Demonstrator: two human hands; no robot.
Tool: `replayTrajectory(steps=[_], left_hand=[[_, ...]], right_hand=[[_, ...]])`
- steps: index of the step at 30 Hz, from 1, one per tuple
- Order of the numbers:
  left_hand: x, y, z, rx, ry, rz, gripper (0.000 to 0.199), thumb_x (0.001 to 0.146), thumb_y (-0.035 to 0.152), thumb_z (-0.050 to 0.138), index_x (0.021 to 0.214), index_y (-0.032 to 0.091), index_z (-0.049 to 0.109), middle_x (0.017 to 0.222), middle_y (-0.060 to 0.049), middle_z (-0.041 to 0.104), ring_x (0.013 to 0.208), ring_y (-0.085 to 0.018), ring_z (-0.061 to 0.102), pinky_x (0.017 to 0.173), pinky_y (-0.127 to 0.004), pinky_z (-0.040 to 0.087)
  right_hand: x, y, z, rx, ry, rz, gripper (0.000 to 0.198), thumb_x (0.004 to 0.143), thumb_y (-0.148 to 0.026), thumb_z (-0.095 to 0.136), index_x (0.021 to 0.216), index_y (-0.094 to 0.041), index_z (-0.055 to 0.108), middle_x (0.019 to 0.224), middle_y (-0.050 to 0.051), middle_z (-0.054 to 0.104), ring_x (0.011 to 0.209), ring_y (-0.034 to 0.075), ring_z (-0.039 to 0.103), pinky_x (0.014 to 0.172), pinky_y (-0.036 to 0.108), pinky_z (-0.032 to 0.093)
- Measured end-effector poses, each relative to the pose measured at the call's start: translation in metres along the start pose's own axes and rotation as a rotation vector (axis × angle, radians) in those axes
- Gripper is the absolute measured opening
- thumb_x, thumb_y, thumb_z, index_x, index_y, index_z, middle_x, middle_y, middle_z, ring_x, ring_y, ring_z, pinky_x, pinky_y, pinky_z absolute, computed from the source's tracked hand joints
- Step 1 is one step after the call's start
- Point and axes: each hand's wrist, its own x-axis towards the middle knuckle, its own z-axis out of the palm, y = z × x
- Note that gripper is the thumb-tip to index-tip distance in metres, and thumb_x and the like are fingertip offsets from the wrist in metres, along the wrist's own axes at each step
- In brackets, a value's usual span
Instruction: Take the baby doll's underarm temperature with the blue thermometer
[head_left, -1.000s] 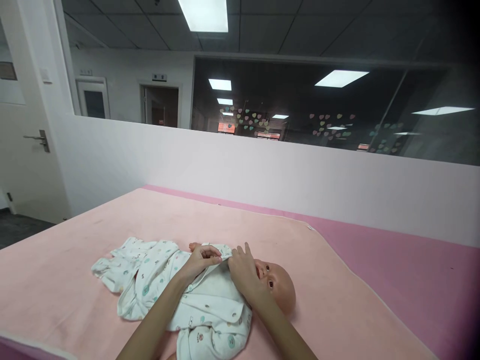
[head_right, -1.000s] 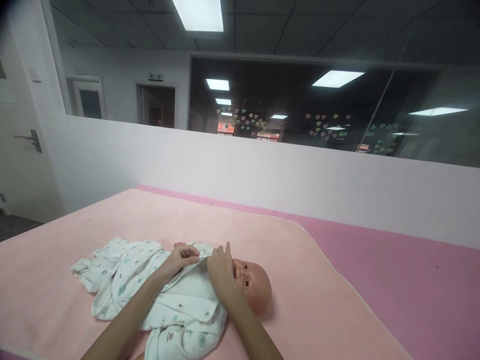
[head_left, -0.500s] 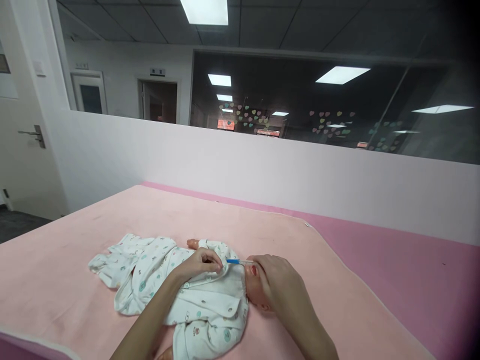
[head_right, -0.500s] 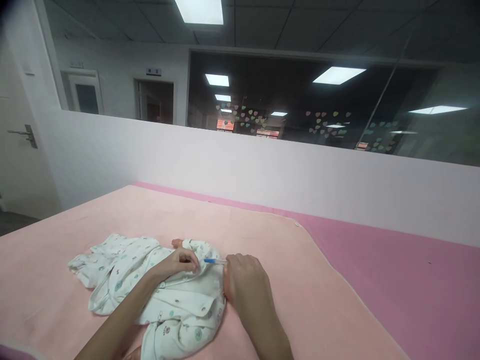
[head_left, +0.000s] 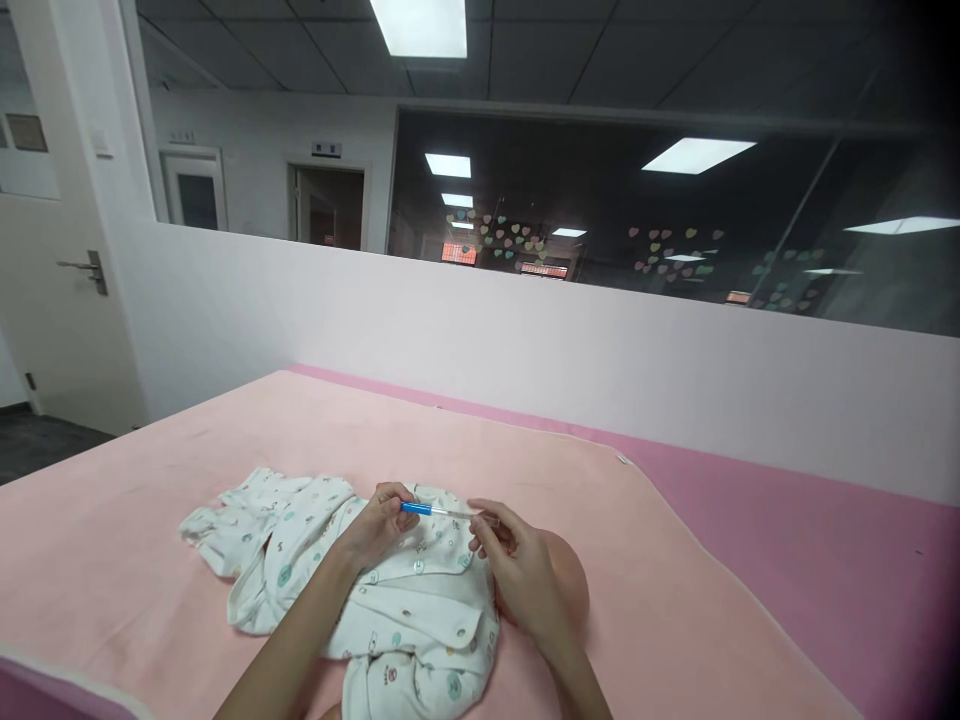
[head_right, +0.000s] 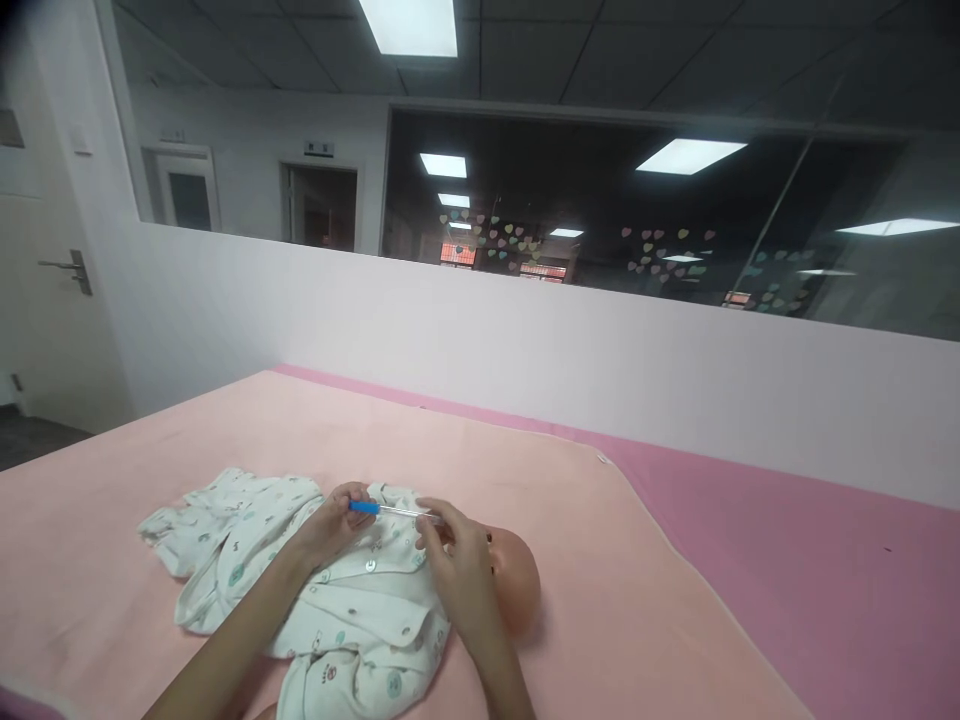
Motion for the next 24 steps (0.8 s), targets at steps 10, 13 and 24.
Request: replayTrajectory(steps=[10, 13, 24], left_hand=[[0.001, 0.0, -0.003, -0.081, 0.012, 0.009, 0.028, 0.052, 0.034, 0.076, 0.058, 0.017, 0.054, 0.047, 0.005, 0.041, 0.049, -0.006, 0.036, 0.053, -0.022, 0.025], [0.0, 0.001, -0.003, -0.097, 0.038, 0.006, 0.029, 0.051, 0.034, 0.076, 0.057, 0.017, 0.053, 0.049, 0.005, 0.04, 0.05, -0.005, 0.037, 0.052, -0.022, 0.026], [-0.001, 0.002, 0.0, -0.045, 0.036, 0.021, 0.031, 0.049, 0.036, 0.077, 0.059, 0.016, 0.056, 0.053, 0.003, 0.048, 0.055, -0.007, 0.043, 0.056, -0.022, 0.032]], right_hand=[[0.002, 0.037, 0.012, 0.23, 0.302, 0.004, 0.03, 0.075, -0.042, 0.055, 0.093, -0.018, 0.055, 0.064, 0.002, 0.057, 0.067, 0.014, 0.056, 0.065, 0.025, 0.046], [0.0, 0.042, 0.016, 0.177, 0.356, -0.095, 0.026, 0.077, -0.038, 0.053, 0.094, -0.018, 0.058, 0.069, 0.003, 0.058, 0.069, 0.014, 0.056, 0.067, 0.026, 0.047], [-0.003, 0.056, 0.024, -0.118, 0.619, -0.471, 0.02, 0.077, -0.017, 0.054, 0.095, -0.018, 0.061, 0.082, 0.006, 0.062, 0.063, 0.012, 0.058, 0.054, 0.024, 0.05]])
